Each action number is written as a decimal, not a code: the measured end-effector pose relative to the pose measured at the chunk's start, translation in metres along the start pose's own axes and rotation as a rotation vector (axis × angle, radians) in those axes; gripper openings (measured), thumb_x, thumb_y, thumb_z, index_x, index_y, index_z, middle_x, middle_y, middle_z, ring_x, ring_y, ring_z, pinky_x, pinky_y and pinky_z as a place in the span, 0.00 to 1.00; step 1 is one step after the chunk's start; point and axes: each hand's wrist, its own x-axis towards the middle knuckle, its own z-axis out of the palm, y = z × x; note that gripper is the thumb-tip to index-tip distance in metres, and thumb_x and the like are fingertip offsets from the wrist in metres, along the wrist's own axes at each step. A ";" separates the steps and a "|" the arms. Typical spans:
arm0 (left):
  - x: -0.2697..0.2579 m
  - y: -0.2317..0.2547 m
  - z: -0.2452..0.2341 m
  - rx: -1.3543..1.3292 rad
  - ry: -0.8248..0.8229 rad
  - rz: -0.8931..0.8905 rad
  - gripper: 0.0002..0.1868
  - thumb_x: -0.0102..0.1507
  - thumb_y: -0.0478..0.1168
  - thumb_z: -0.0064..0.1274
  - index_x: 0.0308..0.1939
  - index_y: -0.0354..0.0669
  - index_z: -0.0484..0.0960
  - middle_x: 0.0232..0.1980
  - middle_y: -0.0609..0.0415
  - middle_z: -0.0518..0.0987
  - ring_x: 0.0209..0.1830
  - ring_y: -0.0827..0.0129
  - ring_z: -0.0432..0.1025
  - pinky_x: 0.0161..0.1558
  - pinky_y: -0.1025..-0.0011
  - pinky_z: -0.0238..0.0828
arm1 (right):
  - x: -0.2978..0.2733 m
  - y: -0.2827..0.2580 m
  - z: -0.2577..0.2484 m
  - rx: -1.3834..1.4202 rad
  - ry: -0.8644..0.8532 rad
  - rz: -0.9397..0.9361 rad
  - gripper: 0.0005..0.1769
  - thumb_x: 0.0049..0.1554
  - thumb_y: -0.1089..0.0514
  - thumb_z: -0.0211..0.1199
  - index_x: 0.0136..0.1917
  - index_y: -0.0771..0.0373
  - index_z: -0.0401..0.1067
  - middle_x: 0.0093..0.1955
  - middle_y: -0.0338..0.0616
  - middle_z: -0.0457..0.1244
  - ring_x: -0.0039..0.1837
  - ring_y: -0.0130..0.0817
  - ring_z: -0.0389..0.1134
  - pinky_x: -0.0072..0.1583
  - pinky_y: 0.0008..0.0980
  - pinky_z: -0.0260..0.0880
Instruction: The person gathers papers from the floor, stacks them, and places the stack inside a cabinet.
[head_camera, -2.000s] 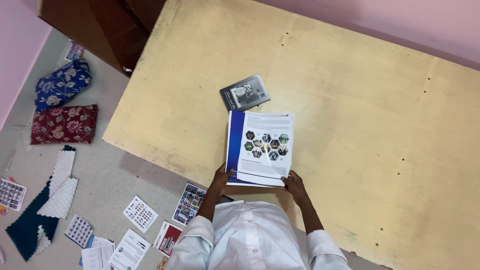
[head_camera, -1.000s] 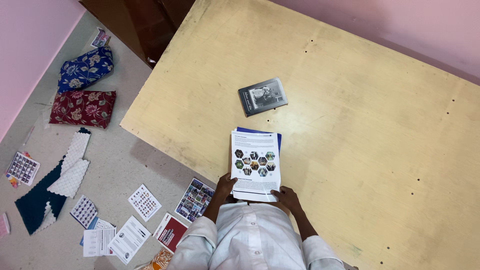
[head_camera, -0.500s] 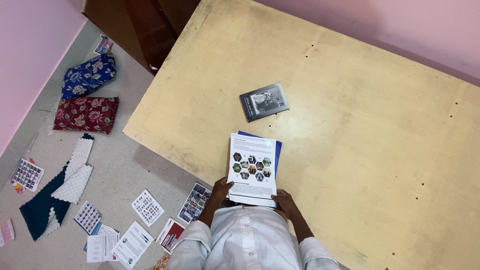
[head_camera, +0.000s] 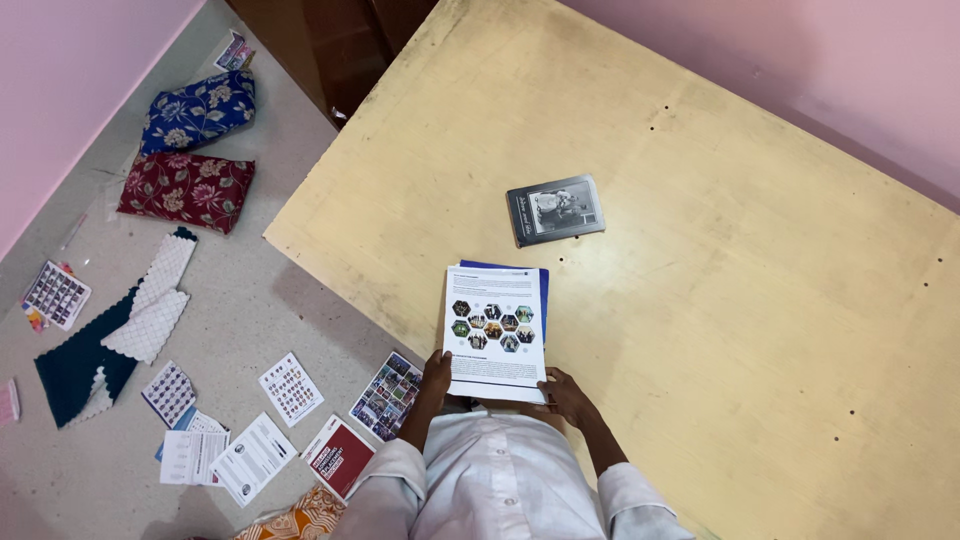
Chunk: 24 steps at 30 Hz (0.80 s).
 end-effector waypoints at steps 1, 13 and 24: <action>0.001 0.000 0.002 -0.018 -0.003 -0.041 0.20 0.72 0.47 0.45 0.56 0.32 0.78 0.46 0.46 0.83 0.43 0.65 0.74 0.48 0.65 0.71 | 0.000 -0.001 -0.001 -0.018 0.000 0.015 0.22 0.63 0.56 0.56 0.70 0.57 0.64 0.56 0.47 0.66 0.53 0.35 0.69 0.55 0.39 0.78; -0.018 -0.013 0.019 0.022 -0.109 0.018 0.20 0.67 0.46 0.55 0.54 0.32 0.82 0.43 0.48 0.86 0.40 0.68 0.76 0.45 0.67 0.73 | -0.025 0.017 -0.008 -0.034 0.095 -0.095 0.19 0.63 0.60 0.56 0.67 0.64 0.65 0.55 0.46 0.68 0.53 0.35 0.70 0.53 0.34 0.75; -0.009 -0.005 -0.008 -0.213 0.003 0.323 0.15 0.62 0.38 0.62 0.49 0.32 0.85 0.39 0.56 0.87 0.36 0.79 0.75 0.41 0.74 0.73 | 0.001 -0.024 -0.003 -0.283 0.192 -0.814 0.11 0.61 0.64 0.60 0.57 0.66 0.72 0.49 0.44 0.71 0.52 0.29 0.71 0.55 0.29 0.70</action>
